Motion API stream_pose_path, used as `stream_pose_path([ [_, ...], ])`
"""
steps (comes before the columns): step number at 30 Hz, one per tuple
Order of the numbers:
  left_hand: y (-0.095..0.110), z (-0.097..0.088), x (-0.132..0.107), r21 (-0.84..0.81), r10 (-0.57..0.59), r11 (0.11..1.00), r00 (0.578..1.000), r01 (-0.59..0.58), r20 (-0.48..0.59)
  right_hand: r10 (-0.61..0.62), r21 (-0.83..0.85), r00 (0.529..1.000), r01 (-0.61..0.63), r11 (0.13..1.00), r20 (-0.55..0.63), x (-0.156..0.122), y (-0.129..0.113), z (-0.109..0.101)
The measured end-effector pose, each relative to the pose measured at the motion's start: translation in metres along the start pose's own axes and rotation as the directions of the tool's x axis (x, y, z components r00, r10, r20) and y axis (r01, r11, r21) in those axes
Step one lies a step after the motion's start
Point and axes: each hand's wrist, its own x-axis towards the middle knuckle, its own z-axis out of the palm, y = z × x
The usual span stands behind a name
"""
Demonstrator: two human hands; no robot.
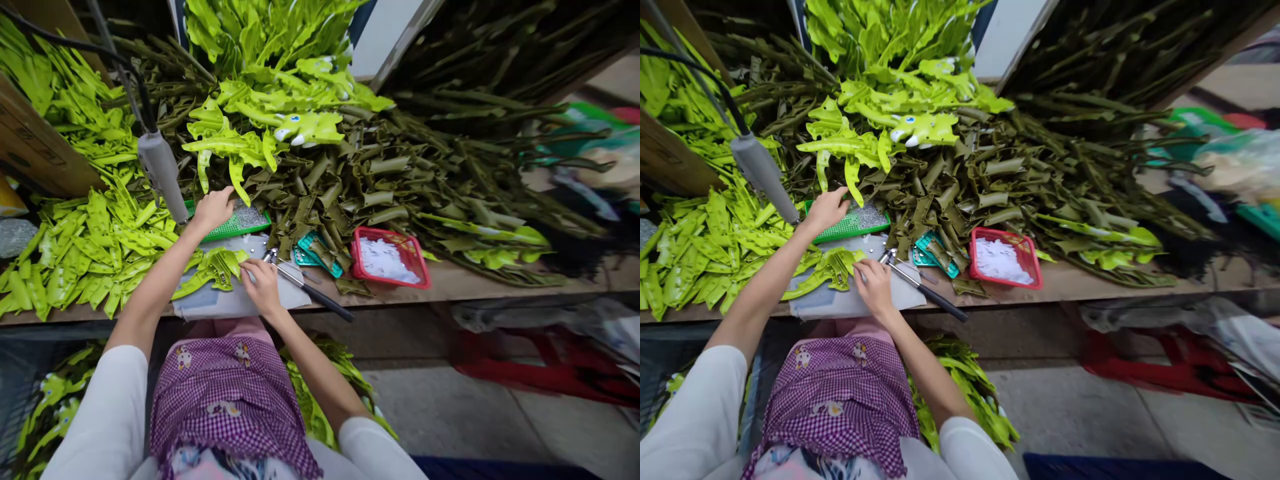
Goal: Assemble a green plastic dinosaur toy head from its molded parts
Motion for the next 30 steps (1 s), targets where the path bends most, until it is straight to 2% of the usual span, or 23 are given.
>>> stream_pose_path([
  [3, 0.001, -0.002, 0.007, -0.298, 0.063, 0.954, 0.991, -0.025, 0.119, -0.032, 0.052, 0.999, 0.032, 0.998, 0.005, 0.007, -0.002, -0.007],
  [6, 0.003, -0.002, 0.001, -0.547, 0.059, 0.829, 0.955, 0.115, 0.290, 0.016, 0.114, 1.000, -0.016, 0.993, 0.001, -0.004, -0.002, -0.018],
  [9, 0.000, -0.001, -0.017, -0.620, 0.026, 0.735, 0.903, 0.273, 0.429, 0.117, 0.234, 0.993, -0.107, 0.966, -0.026, -0.024, -0.006, -0.024],
  [12, -0.003, 0.000, -0.036, -0.619, 0.002, 0.720, 0.891, 0.313, 0.453, 0.236, 0.378, 0.966, -0.179, 0.908, -0.110, -0.035, -0.023, -0.033],
  [13, -0.003, 0.001, -0.042, -0.606, 0.005, 0.738, 0.897, 0.296, 0.443, 0.294, 0.421, 0.937, -0.193, 0.886, -0.189, -0.033, -0.033, -0.037],
  [14, -0.002, 0.001, -0.048, -0.586, 0.011, 0.765, 0.905, 0.266, 0.425, 0.356, 0.462, 0.886, -0.193, 0.866, -0.297, -0.028, -0.044, -0.041],
  [15, 0.000, 0.002, -0.054, -0.559, 0.015, 0.797, 0.918, 0.229, 0.396, 0.407, 0.493, 0.809, -0.170, 0.853, -0.425, -0.020, -0.057, -0.046],
  [16, 0.002, 0.004, -0.061, -0.525, 0.009, 0.830, 0.935, 0.191, 0.355, 0.436, 0.510, 0.708, -0.124, 0.851, -0.556, -0.010, -0.069, -0.051],
  [17, 0.003, 0.005, -0.069, -0.486, -0.001, 0.860, 0.953, 0.156, 0.304, 0.442, 0.512, 0.599, -0.062, 0.857, -0.667, 0.001, -0.081, -0.054],
  [18, 0.004, 0.007, -0.079, -0.447, -0.013, 0.885, 0.968, 0.127, 0.249, 0.432, 0.506, 0.515, 0.003, 0.863, -0.740, 0.010, -0.091, -0.057],
  [19, 0.004, 0.007, -0.089, -0.409, -0.024, 0.906, 0.980, 0.105, 0.198, 0.417, 0.506, 0.498, 0.053, 0.861, -0.761, 0.017, -0.099, -0.058],
  [20, 0.002, 0.008, -0.101, -0.372, -0.033, 0.924, 0.987, 0.091, 0.158, 0.399, 0.525, 0.559, 0.077, 0.848, -0.727, 0.020, -0.102, -0.058],
  [21, -0.001, 0.008, -0.114, -0.337, -0.039, 0.938, 0.991, 0.081, 0.129, 0.379, 0.562, 0.676, 0.064, 0.824, -0.632, 0.020, -0.100, -0.056],
  [22, -0.006, 0.007, -0.127, -0.305, -0.044, 0.949, 0.993, 0.077, 0.114, 0.358, 0.603, 0.801, 0.005, 0.797, -0.480, 0.016, -0.094, -0.051],
  [23, -0.012, 0.006, -0.140, -0.277, -0.054, 0.957, 0.993, 0.081, 0.105, 0.343, 0.621, 0.887, -0.084, 0.779, -0.310, 0.011, -0.084, -0.045],
  [24, -0.019, 0.005, -0.152, -0.254, -0.065, 0.963, 0.993, 0.088, 0.098, 0.339, 0.605, 0.927, -0.177, 0.777, -0.163, 0.004, -0.071, -0.037],
  [26, -0.033, 0.004, -0.172, -0.229, -0.077, 0.968, 0.992, 0.097, 0.095, 0.368, 0.495, 0.927, -0.283, 0.822, -0.080, -0.007, -0.042, -0.019],
  [28, -0.046, 0.005, -0.184, -0.223, -0.065, 0.971, 0.992, 0.088, 0.109, 0.262, 0.314, 0.965, -0.241, 0.918, -0.026, -0.012, -0.018, -0.002],
  [30, -0.054, 0.005, -0.193, -0.206, -0.035, 0.977, 0.991, 0.061, 0.128, 0.092, 0.145, 0.989, -0.109, 0.983, 0.118, -0.015, -0.004, 0.011],
])
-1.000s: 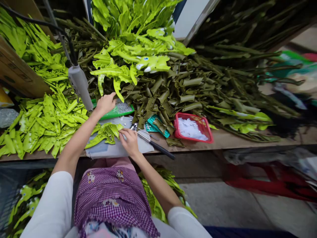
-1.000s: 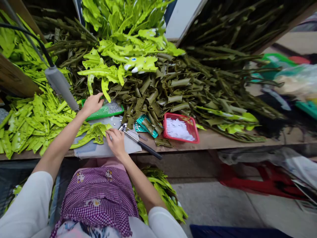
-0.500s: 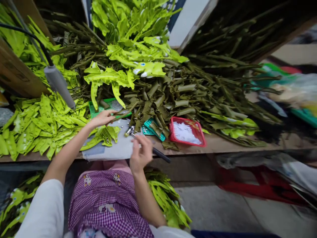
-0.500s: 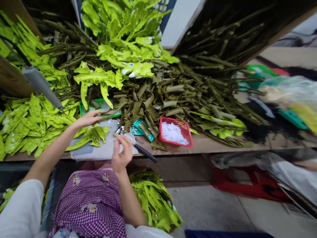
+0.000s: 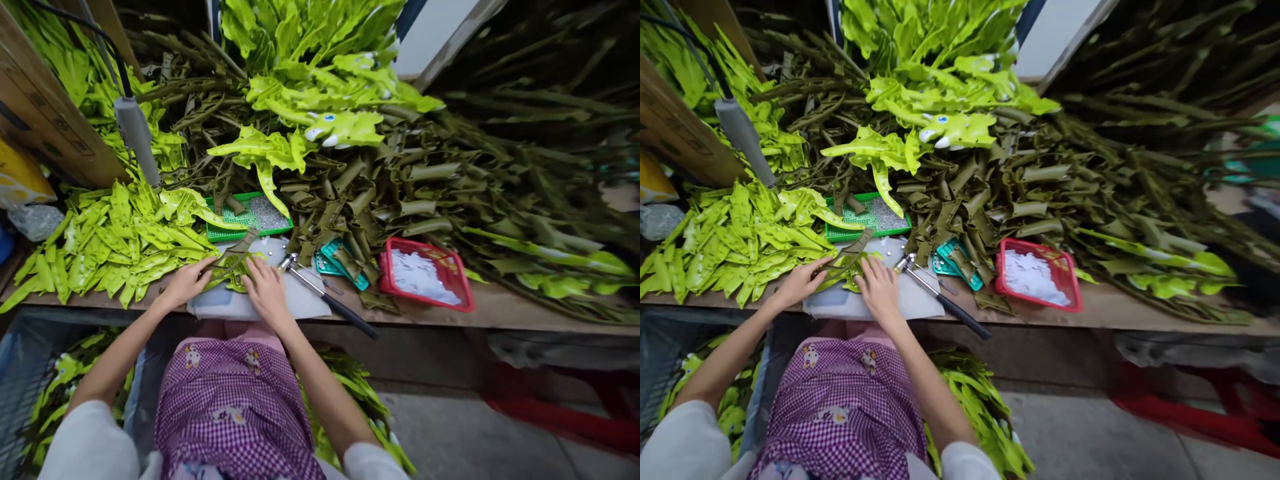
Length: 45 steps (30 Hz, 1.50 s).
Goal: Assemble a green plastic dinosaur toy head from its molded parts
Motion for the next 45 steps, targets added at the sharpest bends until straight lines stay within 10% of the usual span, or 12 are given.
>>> stream_pose_path([
  [9, -0.033, -0.028, -0.030, 0.247, 0.173, 0.944, 0.967, -0.218, 0.189, -0.112, -0.332, 0.991, 0.131, 0.934, 0.076, -0.055, 0.017, -0.011],
  [13, -0.043, -0.043, -0.026, 0.406, 0.228, 0.858, 0.942, -0.314, 0.247, -0.189, -0.329, 0.981, 0.164, 0.930, -0.046, -0.037, 0.011, -0.008],
  [16, -0.044, -0.052, -0.019, 0.486, 0.239, 0.798, 0.928, -0.356, 0.286, -0.237, -0.314, 0.966, 0.257, 0.914, 0.100, -0.006, 0.015, -0.002],
  [30, -0.038, -0.079, -0.005, 0.471, 0.092, 0.834, 0.914, -0.287, 0.395, -0.480, -0.269, 0.726, 0.652, 0.709, 0.493, 0.022, 0.037, -0.018],
  [45, 0.017, 0.016, 0.030, 0.221, -0.103, 0.974, 0.976, 0.060, 0.191, -0.484, -0.308, 0.698, 0.689, 0.657, 0.529, 0.022, 0.034, -0.019],
])
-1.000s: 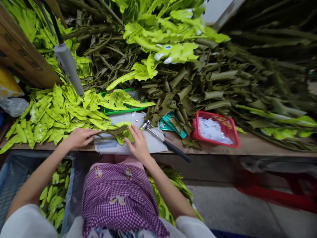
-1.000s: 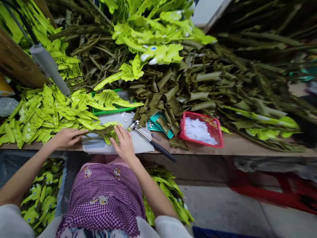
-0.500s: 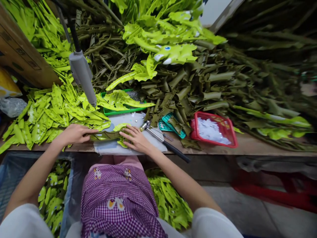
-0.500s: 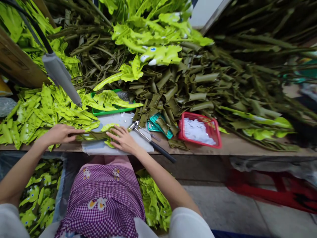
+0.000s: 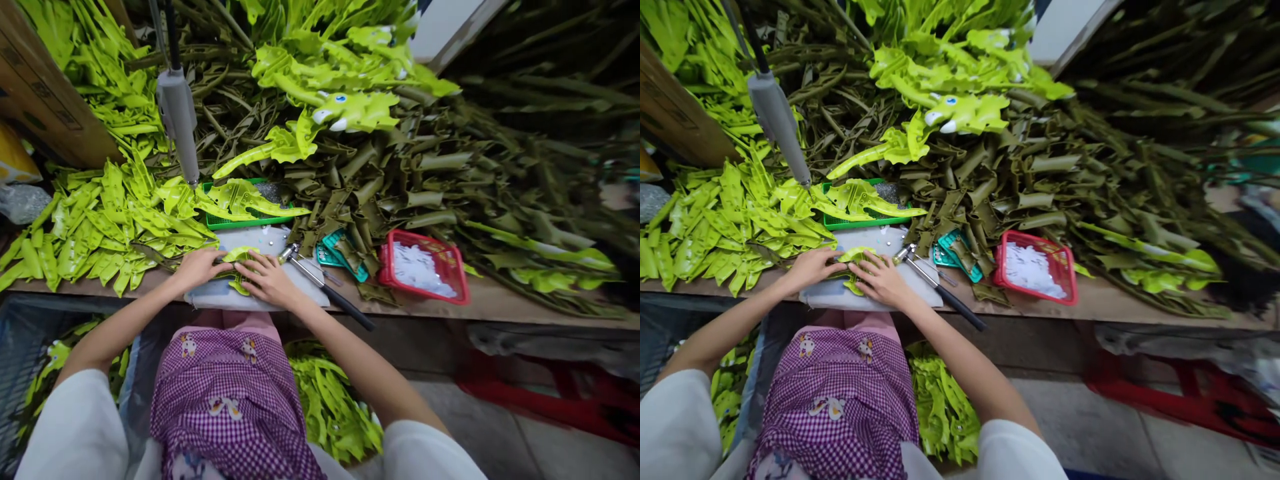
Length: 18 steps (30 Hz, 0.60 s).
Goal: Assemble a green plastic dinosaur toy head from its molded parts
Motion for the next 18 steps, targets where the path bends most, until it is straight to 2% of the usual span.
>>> stream_pose_path([
  [4, -0.003, -0.003, 0.013, -0.054, -0.180, 0.981, 0.981, 0.185, 0.076, 0.003, 0.019, 1.000, -0.003, 1.000, 0.019, 0.000, -0.002, 0.000],
  [7, -0.005, -0.007, 0.015, -0.095, -0.242, 0.963, 0.966, 0.251, 0.095, 0.068, 0.064, 0.997, -0.065, 0.996, -0.042, 0.000, -0.002, 0.001],
  [10, -0.003, -0.007, 0.016, -0.093, -0.258, 0.959, 0.961, 0.267, 0.103, 0.116, 0.097, 0.990, -0.109, 0.989, -0.077, 0.000, -0.003, 0.003],
  [18, 0.006, -0.009, 0.013, 0.010, -0.223, 0.975, 0.974, 0.223, 0.038, 0.117, 0.111, 0.992, -0.111, 0.988, -0.041, 0.002, -0.007, 0.000],
])
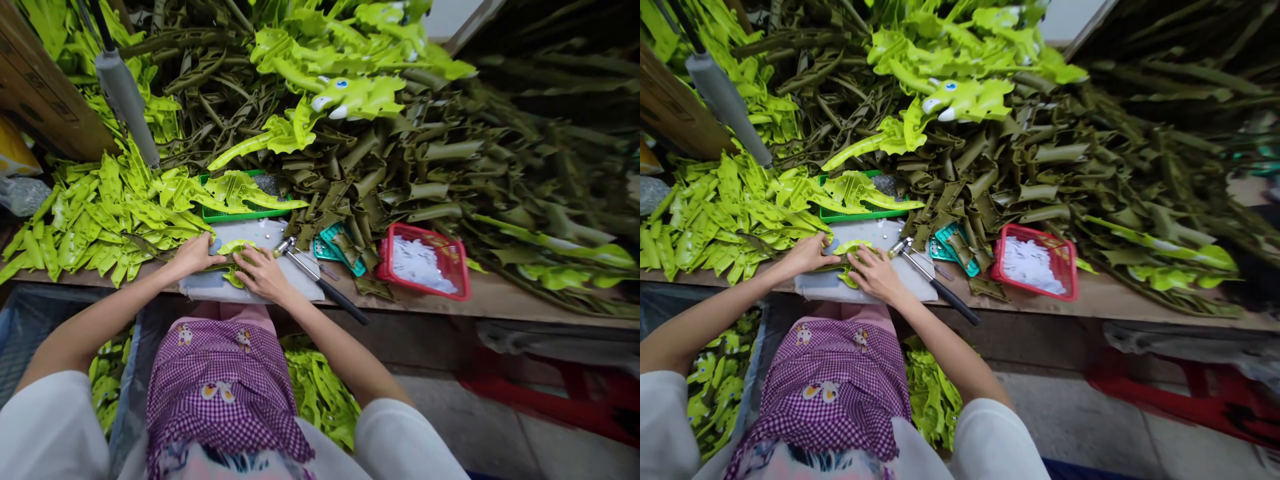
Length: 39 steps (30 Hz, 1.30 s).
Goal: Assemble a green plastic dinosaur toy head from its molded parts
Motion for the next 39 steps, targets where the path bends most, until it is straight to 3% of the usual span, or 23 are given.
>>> stream_pose_path([
  [8, 0.001, 0.002, 0.002, -0.046, -0.020, 0.999, 0.998, 0.023, 0.058, -0.032, -0.014, 0.999, 0.033, 0.999, 0.041, -0.004, 0.002, -0.005],
  [14, -0.001, -0.006, 0.020, -0.049, 0.004, 0.999, 0.958, 0.011, 0.285, -0.045, 0.006, 0.997, 0.044, 0.999, 0.061, -0.005, 0.005, -0.003],
  [17, -0.001, -0.006, 0.022, -0.032, -0.011, 0.999, 0.961, 0.020, 0.277, -0.030, 0.003, 0.997, 0.030, 1.000, 0.065, -0.005, 0.005, -0.001],
  [20, 0.002, 0.001, 0.008, 0.013, 0.016, 1.000, 0.994, -0.017, 0.112, -0.019, -0.001, 0.998, 0.019, 1.000, 0.057, -0.006, 0.004, 0.001],
  [22, 0.003, 0.013, -0.014, 0.006, 0.080, 0.997, 0.987, -0.080, -0.137, -0.018, 0.004, 0.999, 0.018, 1.000, 0.051, -0.008, 0.005, 0.001],
  [24, -0.002, 0.030, -0.041, -0.102, 0.049, 0.989, 0.901, -0.102, -0.431, -0.013, 0.010, 0.999, 0.012, 1.000, 0.036, -0.011, 0.006, 0.003],
  [25, -0.006, 0.040, -0.054, -0.219, -0.061, 0.973, 0.832, -0.074, -0.551, -0.016, 0.011, 0.999, 0.016, 1.000, 0.031, -0.012, 0.007, 0.003],
  [26, -0.013, 0.050, -0.066, -0.377, -0.218, 0.925, 0.744, -0.049, -0.632, -0.024, 0.010, 0.999, 0.024, 1.000, 0.027, -0.013, 0.008, 0.004],
  [27, -0.020, 0.059, -0.074, -0.548, -0.386, 0.835, 0.659, -0.047, -0.646, -0.036, 0.006, 0.999, 0.036, 0.999, 0.026, -0.014, 0.009, 0.005],
  [28, -0.028, 0.066, -0.079, -0.703, -0.532, 0.707, 0.598, -0.075, -0.599, -0.049, 0.000, 0.998, 0.049, 0.999, 0.027, -0.014, 0.010, 0.006],
  [29, -0.036, 0.070, -0.081, -0.824, -0.633, 0.554, 0.582, -0.120, -0.510, -0.060, -0.007, 0.998, 0.060, 0.998, 0.028, -0.014, 0.010, 0.006],
  [30, -0.042, 0.073, -0.080, -0.906, -0.677, 0.392, 0.617, -0.158, -0.400, -0.065, -0.012, 0.997, 0.065, 0.998, 0.030, -0.014, 0.011, 0.007],
  [31, -0.048, 0.073, -0.077, -0.956, -0.671, 0.238, 0.682, -0.173, -0.291, -0.067, -0.015, 0.997, 0.067, 0.998, 0.033, -0.013, 0.011, 0.008],
  [33, -0.054, 0.071, -0.067, -0.990, -0.591, 0.012, 0.798, -0.137, -0.118, -0.069, -0.013, 0.996, 0.070, 0.997, 0.048, -0.011, 0.012, 0.008],
  [35, -0.056, 0.066, -0.060, -0.990, -0.553, -0.081, 0.832, -0.113, -0.050, -0.065, -0.006, 0.995, 0.066, 0.998, 0.070, -0.011, 0.011, 0.007],
  [39, -0.056, 0.066, -0.059, -0.981, -0.584, -0.067, 0.804, -0.181, -0.109, 0.011, 0.050, 0.999, -0.012, 0.999, 0.035, -0.021, -0.002, -0.010],
])
